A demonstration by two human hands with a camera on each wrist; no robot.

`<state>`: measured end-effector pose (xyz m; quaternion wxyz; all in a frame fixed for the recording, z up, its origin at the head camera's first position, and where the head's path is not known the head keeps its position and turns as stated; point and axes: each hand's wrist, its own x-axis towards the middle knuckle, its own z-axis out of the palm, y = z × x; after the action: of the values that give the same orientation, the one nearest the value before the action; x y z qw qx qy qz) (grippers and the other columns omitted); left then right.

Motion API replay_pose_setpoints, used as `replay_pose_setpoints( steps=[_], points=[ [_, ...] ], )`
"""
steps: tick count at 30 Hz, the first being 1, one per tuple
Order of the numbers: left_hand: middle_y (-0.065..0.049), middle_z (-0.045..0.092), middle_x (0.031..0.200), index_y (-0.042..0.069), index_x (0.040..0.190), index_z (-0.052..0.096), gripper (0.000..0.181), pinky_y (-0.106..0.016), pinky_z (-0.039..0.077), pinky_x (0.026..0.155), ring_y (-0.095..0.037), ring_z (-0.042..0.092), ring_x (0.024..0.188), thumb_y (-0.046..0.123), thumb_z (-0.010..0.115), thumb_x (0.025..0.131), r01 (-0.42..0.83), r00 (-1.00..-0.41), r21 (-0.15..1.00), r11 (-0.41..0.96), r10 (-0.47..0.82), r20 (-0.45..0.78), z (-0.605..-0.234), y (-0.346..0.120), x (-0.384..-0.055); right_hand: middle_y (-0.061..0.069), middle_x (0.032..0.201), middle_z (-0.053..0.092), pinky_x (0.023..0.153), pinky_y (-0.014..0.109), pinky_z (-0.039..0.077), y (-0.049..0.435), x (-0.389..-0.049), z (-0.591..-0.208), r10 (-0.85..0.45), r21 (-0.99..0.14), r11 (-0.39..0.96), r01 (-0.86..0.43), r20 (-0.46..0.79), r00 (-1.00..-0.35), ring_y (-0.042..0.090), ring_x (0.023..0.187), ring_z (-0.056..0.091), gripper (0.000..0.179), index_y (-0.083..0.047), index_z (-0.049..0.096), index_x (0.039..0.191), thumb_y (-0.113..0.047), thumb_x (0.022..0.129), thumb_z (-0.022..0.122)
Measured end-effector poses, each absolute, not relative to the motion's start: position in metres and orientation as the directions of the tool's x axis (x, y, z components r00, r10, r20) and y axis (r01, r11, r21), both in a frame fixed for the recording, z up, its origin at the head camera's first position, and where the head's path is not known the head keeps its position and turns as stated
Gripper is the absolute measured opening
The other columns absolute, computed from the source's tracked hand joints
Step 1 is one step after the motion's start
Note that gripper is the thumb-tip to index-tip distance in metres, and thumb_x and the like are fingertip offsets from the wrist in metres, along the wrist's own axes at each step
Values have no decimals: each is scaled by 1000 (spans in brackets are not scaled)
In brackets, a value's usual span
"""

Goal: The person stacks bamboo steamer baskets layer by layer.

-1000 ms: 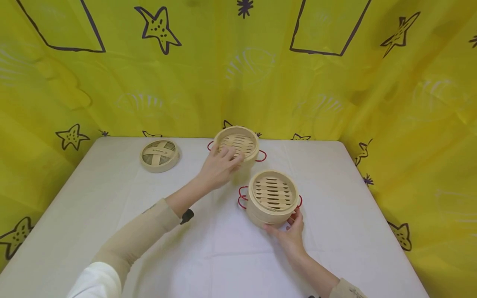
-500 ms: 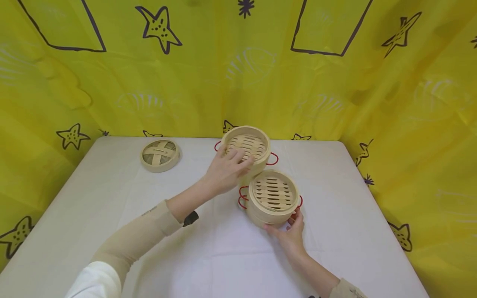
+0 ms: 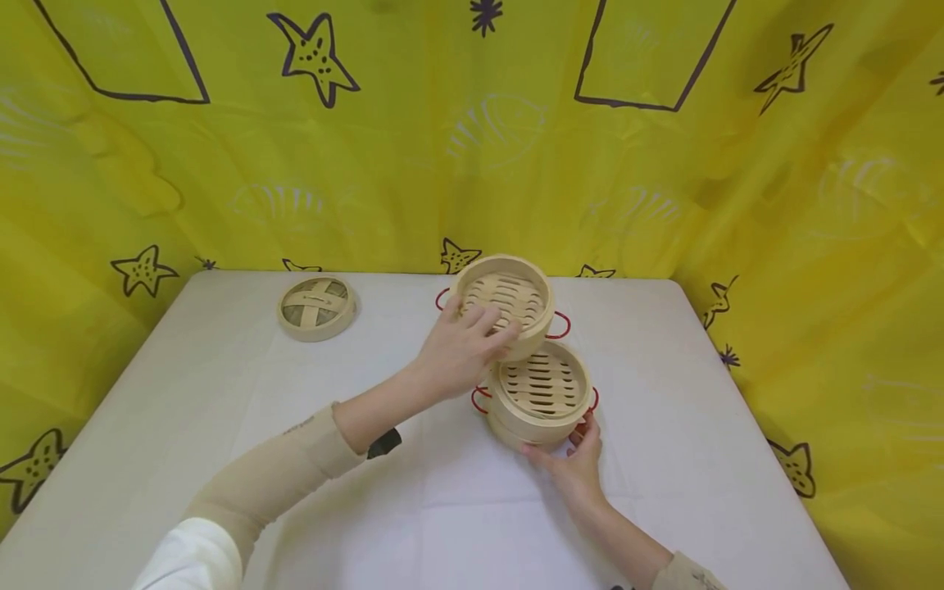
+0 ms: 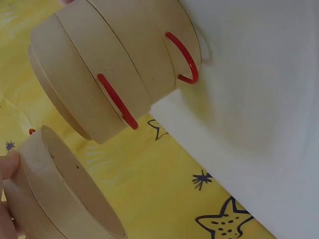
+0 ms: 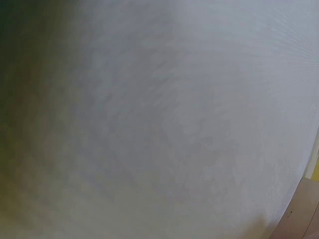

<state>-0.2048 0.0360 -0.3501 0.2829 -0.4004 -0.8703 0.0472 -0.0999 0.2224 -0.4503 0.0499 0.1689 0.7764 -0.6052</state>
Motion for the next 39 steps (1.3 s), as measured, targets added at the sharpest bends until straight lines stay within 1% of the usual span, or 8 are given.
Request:
replay_pose_setpoints(
  steps=[6,10,13,21,28,32,36,39],
  points=[
    [2,48,106,28,122,49,31,-46,32,93,-18,45,99,38,40,94,688,-488,-315,654,738,465,-350,44,-195,19,141,11,107,43,16,222,-100,-451,203,-924,215,315,-274,-940,34,128,18,108,-10,-9,143,-13,74,75],
    [2,47,103,27,120,50,30,-46,33,90,-17,45,96,37,45,91,705,-458,-315,635,747,482,-352,48,-189,19,140,12,105,42,18,222,-100,-451,211,-925,219,312,-267,-940,33,127,19,107,-9,-8,143,-13,74,74],
    [2,47,101,28,117,51,29,-45,33,89,-16,45,94,36,47,90,705,-449,-320,632,748,488,-352,52,-184,19,140,13,104,41,19,222,-99,-452,218,-924,223,310,-263,-940,32,126,20,106,-8,-7,143,-12,75,74],
    [6,48,102,31,116,51,25,-39,34,84,-12,45,91,30,39,93,701,-447,-332,631,752,484,-353,63,-176,19,140,12,104,42,19,222,-100,-452,219,-923,229,309,-261,-940,33,126,20,106,-8,-7,143,-13,75,74],
    [7,49,98,30,111,52,23,-36,35,80,-11,46,87,31,36,94,701,-399,-344,624,744,536,-357,72,-170,19,139,14,102,42,20,222,-100,-452,227,-922,228,312,-261,-938,33,125,21,103,-6,-3,142,-12,75,74],
    [8,50,105,31,115,52,26,-38,35,83,-10,46,90,37,39,92,708,-422,-333,622,752,506,-358,78,-166,18,138,14,102,41,20,222,-100,-452,224,-924,224,311,-262,-939,33,125,21,102,-6,-3,142,-13,75,74],
    [8,49,110,32,116,51,32,-40,33,87,-10,45,94,44,46,87,720,-457,-307,623,758,465,-359,82,-162,18,139,13,101,40,20,222,-100,-452,221,-925,219,309,-262,-939,32,125,21,103,-6,-3,142,-14,75,74],
    [9,50,106,33,113,54,32,-40,34,86,-9,47,92,47,49,84,725,-443,-293,623,748,494,-362,85,-160,18,139,13,100,38,21,222,-100,-452,219,-926,219,309,-262,-940,31,124,22,103,-6,-4,142,-14,75,74]
  ],
)
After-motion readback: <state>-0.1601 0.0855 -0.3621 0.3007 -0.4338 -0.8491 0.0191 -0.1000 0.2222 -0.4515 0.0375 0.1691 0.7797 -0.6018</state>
